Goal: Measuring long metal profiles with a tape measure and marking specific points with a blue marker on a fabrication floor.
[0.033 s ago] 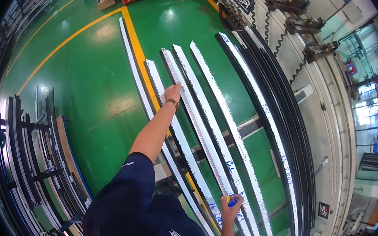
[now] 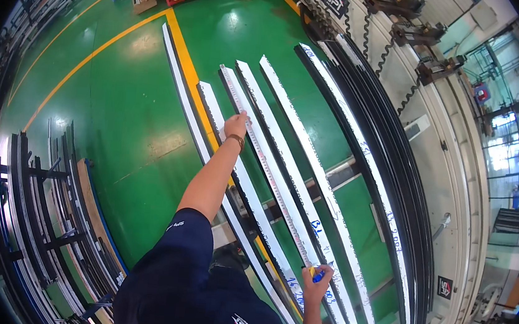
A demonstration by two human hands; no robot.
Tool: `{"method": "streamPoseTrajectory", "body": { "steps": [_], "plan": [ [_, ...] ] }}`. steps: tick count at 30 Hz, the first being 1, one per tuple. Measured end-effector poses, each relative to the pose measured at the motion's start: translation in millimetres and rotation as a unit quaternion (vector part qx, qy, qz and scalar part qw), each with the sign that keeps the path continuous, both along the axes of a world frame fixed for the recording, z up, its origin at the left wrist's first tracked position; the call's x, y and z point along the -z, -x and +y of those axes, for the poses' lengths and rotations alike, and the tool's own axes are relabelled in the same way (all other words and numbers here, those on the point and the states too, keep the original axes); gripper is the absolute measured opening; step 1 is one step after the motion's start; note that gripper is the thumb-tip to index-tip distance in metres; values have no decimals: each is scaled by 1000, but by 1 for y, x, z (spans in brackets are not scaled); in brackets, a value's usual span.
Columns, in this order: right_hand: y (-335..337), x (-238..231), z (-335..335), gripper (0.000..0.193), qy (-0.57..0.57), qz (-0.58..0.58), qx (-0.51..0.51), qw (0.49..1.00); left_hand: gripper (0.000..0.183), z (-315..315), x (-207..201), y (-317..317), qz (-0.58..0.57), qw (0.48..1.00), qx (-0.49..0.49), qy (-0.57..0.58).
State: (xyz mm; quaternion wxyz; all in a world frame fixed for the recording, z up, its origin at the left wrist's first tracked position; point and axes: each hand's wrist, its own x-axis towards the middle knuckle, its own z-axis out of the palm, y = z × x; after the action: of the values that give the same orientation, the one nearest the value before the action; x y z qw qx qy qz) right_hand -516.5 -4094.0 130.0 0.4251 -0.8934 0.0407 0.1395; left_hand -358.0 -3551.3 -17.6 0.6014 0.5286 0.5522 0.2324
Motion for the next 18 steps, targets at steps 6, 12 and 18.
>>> {"method": "streamPoseTrajectory", "body": {
  "steps": [6,12,18],
  "plan": [
    [-11,-6,18,53,-9,10,3,1000,38,23,35,-7,-32,999,-20,-26],
    [-15,-16,20,53,7,13,9,1000,38,21,36,-4,-11,1000,-1,-28],
    [-14,-20,16,57,-2,15,15,1000,38,12,20,0,12,1000,10,-5]
  ]
}}
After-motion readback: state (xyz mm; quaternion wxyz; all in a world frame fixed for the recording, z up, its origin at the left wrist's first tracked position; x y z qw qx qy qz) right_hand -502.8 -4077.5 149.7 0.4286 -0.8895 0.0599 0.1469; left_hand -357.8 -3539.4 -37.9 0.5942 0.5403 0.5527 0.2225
